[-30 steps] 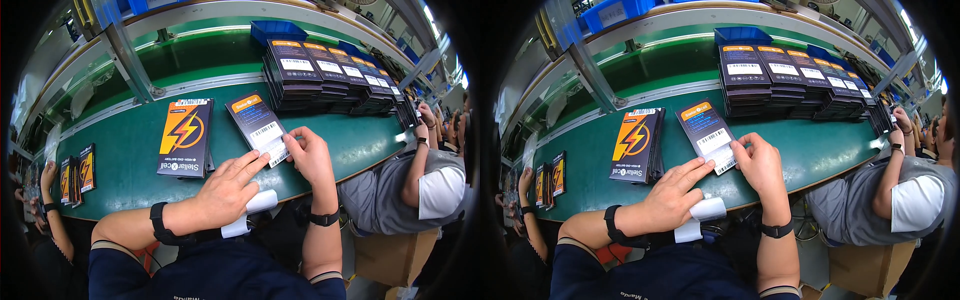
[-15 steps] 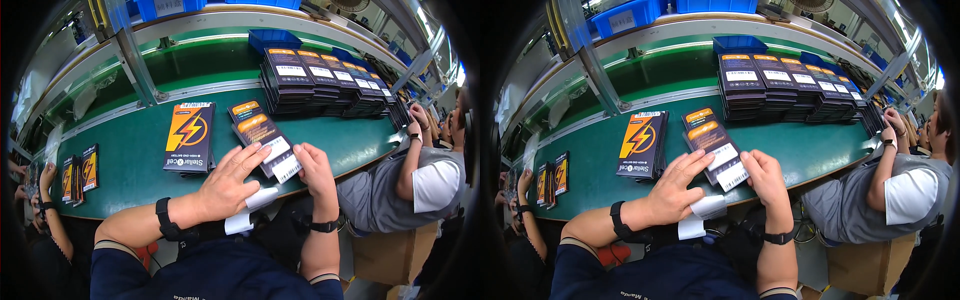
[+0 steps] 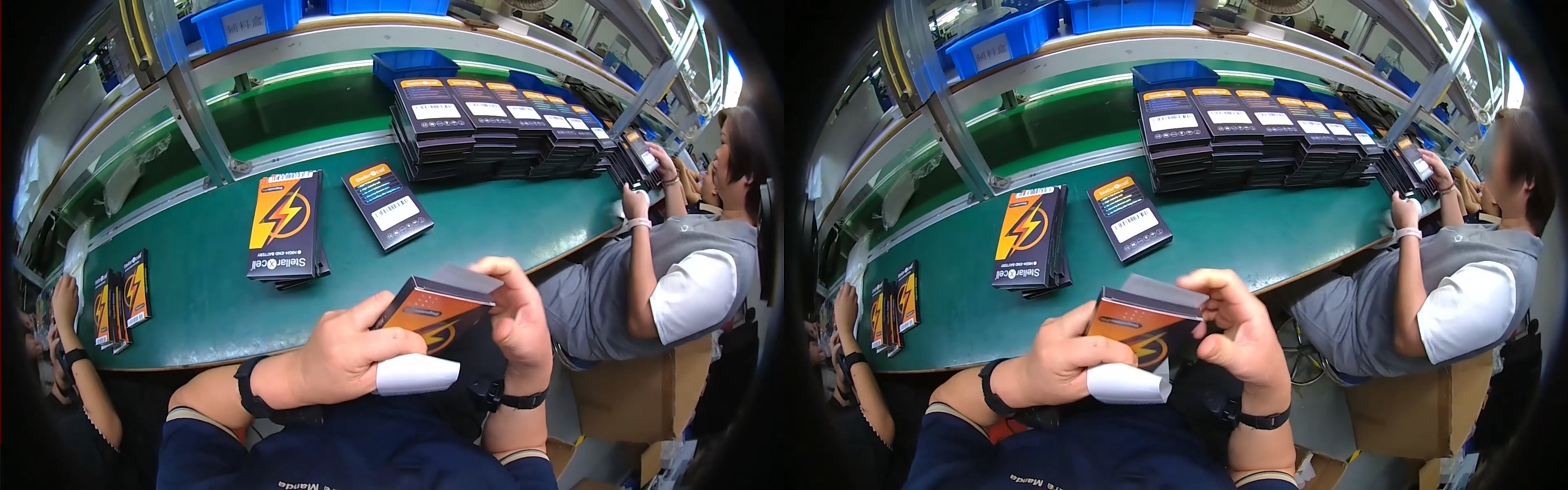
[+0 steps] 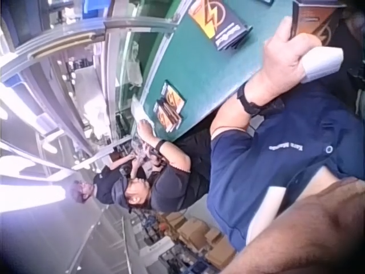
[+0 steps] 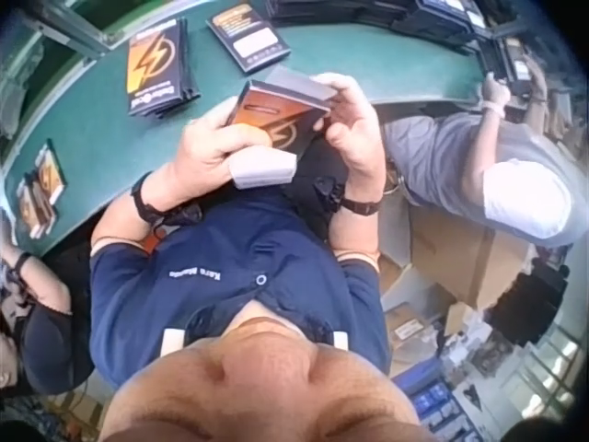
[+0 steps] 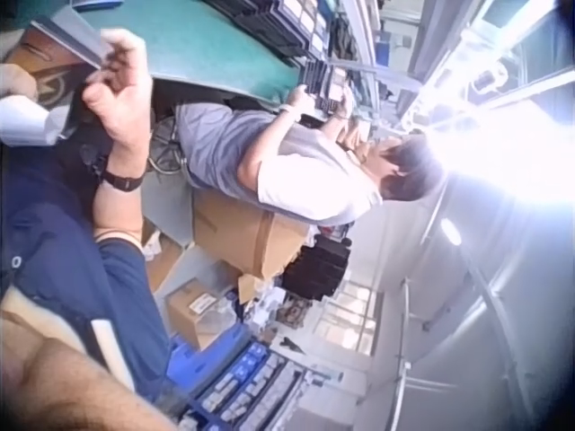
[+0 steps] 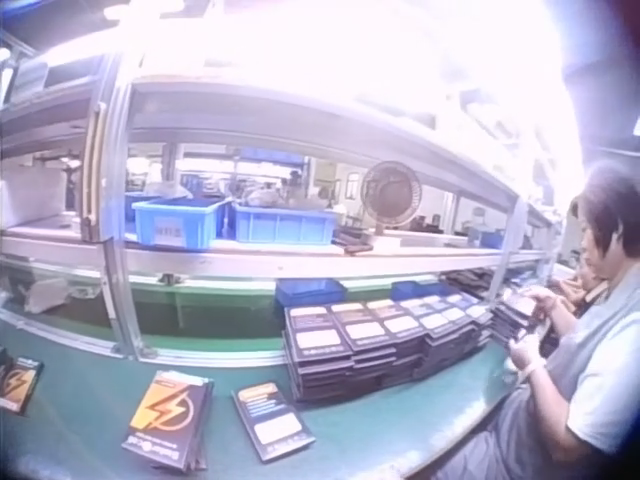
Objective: Applying stickers and labels to product boxes on a factory assembly line.
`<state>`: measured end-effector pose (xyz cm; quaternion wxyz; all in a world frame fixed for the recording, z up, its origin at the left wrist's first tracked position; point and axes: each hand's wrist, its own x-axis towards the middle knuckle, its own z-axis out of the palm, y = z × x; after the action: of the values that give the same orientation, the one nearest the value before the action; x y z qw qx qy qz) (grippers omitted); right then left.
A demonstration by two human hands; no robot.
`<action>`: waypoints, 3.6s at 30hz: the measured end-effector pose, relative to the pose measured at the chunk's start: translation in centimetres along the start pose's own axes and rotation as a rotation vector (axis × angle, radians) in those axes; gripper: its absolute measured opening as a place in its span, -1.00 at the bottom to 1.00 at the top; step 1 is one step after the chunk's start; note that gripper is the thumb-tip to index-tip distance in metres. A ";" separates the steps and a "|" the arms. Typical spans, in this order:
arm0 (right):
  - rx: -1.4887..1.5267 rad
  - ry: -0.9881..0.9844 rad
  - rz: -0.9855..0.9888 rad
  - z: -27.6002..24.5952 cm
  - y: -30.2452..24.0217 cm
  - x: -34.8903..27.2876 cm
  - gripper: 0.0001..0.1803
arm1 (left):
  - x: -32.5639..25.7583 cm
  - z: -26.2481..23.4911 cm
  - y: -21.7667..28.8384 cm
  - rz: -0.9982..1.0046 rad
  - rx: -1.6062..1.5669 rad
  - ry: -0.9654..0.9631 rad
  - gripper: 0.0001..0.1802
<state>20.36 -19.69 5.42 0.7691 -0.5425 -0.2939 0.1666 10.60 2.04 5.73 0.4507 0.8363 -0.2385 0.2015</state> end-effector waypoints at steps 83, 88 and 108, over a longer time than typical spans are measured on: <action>-0.274 -0.068 -0.161 5.1 3.7 0.6 -0.71 | -1.2 -1.9 -0.7 0.247 0.582 0.129 -0.73; -0.289 -0.144 -0.121 4.2 3.9 0.1 -0.78 | -1.2 -1.5 -1.1 0.193 0.510 0.135 -0.74; -0.410 -0.080 -0.225 3.2 4.7 0.7 -0.85 | -0.9 -0.7 -3.2 -0.057 0.313 0.007 -0.74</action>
<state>19.20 -15.28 2.02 0.6444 -0.6440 -0.4106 0.0380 11.66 4.33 3.48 0.3211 0.9021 -0.1785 0.2262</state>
